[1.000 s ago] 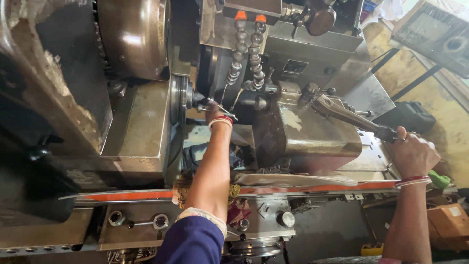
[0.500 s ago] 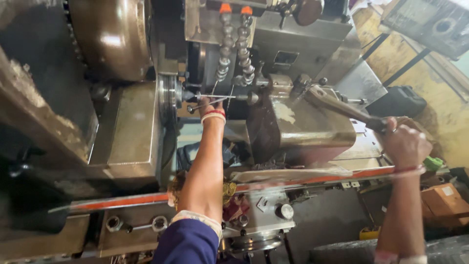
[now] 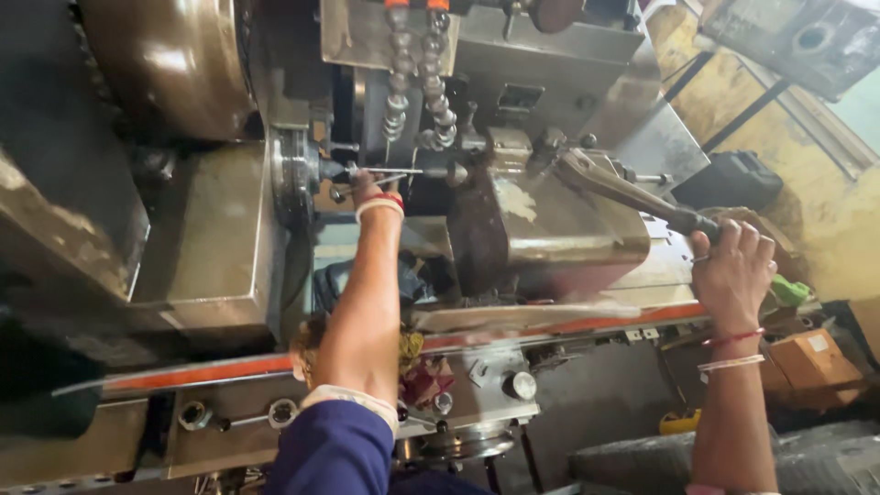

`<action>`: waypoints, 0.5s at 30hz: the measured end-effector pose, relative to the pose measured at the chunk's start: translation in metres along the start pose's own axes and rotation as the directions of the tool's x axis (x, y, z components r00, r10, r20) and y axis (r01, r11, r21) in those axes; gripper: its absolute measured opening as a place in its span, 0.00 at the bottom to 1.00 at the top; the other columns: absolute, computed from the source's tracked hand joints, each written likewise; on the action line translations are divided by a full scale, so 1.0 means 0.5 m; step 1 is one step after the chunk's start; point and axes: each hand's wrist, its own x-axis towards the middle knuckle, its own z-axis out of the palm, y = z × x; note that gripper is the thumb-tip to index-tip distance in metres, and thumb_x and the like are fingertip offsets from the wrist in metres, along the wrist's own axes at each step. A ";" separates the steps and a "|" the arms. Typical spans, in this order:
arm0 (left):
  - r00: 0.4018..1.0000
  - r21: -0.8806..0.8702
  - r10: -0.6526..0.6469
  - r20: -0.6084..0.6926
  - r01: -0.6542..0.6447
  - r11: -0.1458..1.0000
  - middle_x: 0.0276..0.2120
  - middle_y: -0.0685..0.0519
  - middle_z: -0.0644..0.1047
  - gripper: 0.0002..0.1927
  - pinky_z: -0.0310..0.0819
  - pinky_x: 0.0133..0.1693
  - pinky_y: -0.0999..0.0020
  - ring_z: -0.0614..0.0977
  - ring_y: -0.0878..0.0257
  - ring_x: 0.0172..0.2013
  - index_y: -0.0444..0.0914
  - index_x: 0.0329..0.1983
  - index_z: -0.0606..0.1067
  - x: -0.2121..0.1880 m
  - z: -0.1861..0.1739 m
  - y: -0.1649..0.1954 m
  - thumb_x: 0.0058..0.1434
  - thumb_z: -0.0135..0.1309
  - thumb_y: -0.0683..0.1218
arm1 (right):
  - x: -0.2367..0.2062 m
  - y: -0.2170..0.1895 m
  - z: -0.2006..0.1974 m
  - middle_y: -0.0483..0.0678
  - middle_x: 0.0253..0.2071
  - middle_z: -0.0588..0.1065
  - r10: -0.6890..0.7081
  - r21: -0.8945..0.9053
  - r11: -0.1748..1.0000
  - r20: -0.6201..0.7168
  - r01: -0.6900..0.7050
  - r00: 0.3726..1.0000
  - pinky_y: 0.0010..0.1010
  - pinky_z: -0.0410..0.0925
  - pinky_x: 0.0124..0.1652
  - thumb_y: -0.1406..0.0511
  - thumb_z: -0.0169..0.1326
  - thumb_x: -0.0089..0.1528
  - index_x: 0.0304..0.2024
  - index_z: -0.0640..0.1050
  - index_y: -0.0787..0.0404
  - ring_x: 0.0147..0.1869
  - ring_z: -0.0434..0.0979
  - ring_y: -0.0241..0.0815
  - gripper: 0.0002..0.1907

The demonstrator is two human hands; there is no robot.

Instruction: The person repeatedly picks up metal rods from a green crate, inserts them into a metalworking machine, and operates a lever to process them. After processing, the rods are placed into a blue crate with circular indentations. The task is performed in a repetitive cycle throughout the video.

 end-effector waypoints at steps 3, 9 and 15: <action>0.997 0.057 0.077 0.024 -0.079 0.995 0.34 0.60 0.78 0.11 0.69 0.23 0.64 0.76 0.63 0.32 0.48 0.45 0.75 -0.007 -0.013 -0.003 0.67 0.55 0.57 | -0.008 -0.061 -0.064 0.60 0.62 0.73 -0.009 -0.005 1.000 -0.124 0.008 0.992 0.56 0.66 0.55 0.54 0.50 0.75 0.64 0.73 0.65 0.66 0.69 0.61 0.24; 0.915 0.124 0.110 0.388 -0.170 0.978 0.30 0.54 0.76 0.22 0.71 0.24 0.70 0.75 0.64 0.26 0.42 0.57 0.74 -0.112 -0.047 -0.014 0.58 0.57 0.40 | -0.131 -0.302 -0.228 0.59 0.53 0.73 0.099 0.703 0.599 -0.541 0.385 0.835 0.44 0.67 0.58 0.55 0.37 0.82 0.57 0.70 0.70 0.58 0.75 0.53 0.23; 0.706 0.421 0.151 0.692 -0.564 0.711 0.32 0.58 0.78 0.13 0.72 0.31 0.74 0.80 0.70 0.31 0.44 0.49 0.80 -0.405 -0.117 0.166 0.61 0.60 0.48 | -0.378 -0.643 -0.246 0.51 0.39 0.80 -0.563 0.804 0.083 -0.449 0.589 0.693 0.38 0.72 0.38 0.64 0.65 0.56 0.52 0.76 0.60 0.41 0.82 0.50 0.22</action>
